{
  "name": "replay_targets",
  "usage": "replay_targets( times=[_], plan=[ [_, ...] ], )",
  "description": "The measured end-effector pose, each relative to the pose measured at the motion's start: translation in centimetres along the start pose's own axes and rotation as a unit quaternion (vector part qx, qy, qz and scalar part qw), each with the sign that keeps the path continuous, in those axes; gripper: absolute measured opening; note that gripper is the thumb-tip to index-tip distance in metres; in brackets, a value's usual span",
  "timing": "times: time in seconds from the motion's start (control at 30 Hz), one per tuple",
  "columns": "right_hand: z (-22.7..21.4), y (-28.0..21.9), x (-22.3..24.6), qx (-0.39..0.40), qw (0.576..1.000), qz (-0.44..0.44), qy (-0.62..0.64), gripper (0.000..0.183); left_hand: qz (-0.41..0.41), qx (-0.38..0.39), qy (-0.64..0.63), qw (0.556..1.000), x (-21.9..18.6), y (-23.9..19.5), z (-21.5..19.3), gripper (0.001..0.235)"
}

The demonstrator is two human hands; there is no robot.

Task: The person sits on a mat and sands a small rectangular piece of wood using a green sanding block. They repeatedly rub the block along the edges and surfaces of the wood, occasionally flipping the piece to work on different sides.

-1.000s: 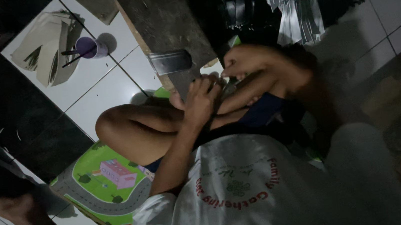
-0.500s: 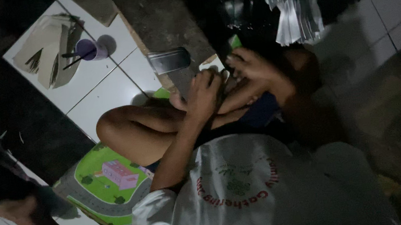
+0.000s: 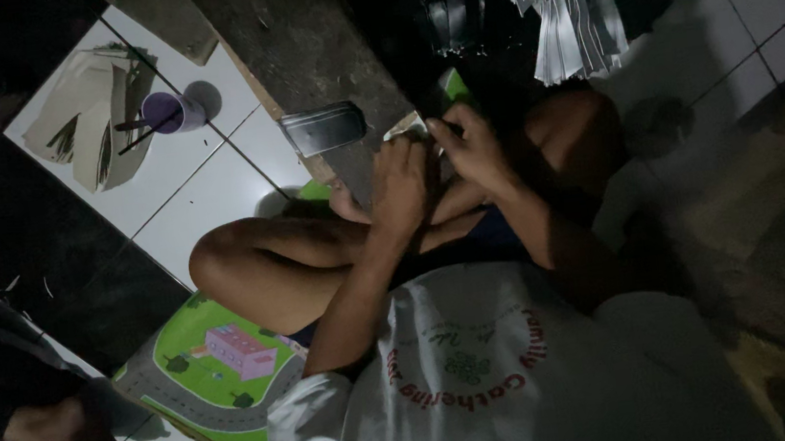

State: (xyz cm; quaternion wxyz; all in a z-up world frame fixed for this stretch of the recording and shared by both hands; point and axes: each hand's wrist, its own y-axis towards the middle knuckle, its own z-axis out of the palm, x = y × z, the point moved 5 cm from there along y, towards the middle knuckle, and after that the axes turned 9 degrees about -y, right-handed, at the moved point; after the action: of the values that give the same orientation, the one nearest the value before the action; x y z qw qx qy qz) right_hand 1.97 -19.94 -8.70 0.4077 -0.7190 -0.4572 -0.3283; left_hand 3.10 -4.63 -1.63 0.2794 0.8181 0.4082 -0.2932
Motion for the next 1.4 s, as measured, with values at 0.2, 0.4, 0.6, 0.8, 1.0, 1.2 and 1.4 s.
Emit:
replay_targets(
  times=[0.2,0.4,0.6,0.8,1.0,1.2,1.4],
  plan=[
    [-0.2,0.2,0.2,0.033,0.997,0.032,-0.063,0.027,0.042,0.031,-0.025,0.998,0.8,-0.4,0.2,0.015],
    [0.0,0.4,-0.8,0.036,0.995,0.054,-0.08,0.032,0.07,0.026,-0.065,0.995,0.9,0.0,-1.0,0.016],
    [0.2,0.9,-1.1,0.017,0.995,0.046,-0.085,0.038,0.062,0.022,-0.064,0.996,0.3,0.2,-1.7,0.012],
    [-0.9,0.9,0.7,0.048,0.986,0.14,-0.072,0.04,0.061,0.03,-0.049,0.997,0.4,0.0,-1.5,0.012],
    [-0.8,1.3,-0.1,0.041,0.979,0.197,-0.034,0.042,0.076,0.002,-0.028,0.997,0.0,0.0,-1.2,0.011],
    [-1.7,2.5,-5.7,-0.017,0.983,0.184,0.015,0.04,0.075,-0.009,-0.012,0.997,-1.2,0.5,-2.3,0.034],
    [-7.5,-1.3,-5.4,-0.04,0.966,0.19,0.173,0.027,0.02,-0.026,-0.222,0.974,0.9,-0.3,-3.4,0.019]
  ],
)
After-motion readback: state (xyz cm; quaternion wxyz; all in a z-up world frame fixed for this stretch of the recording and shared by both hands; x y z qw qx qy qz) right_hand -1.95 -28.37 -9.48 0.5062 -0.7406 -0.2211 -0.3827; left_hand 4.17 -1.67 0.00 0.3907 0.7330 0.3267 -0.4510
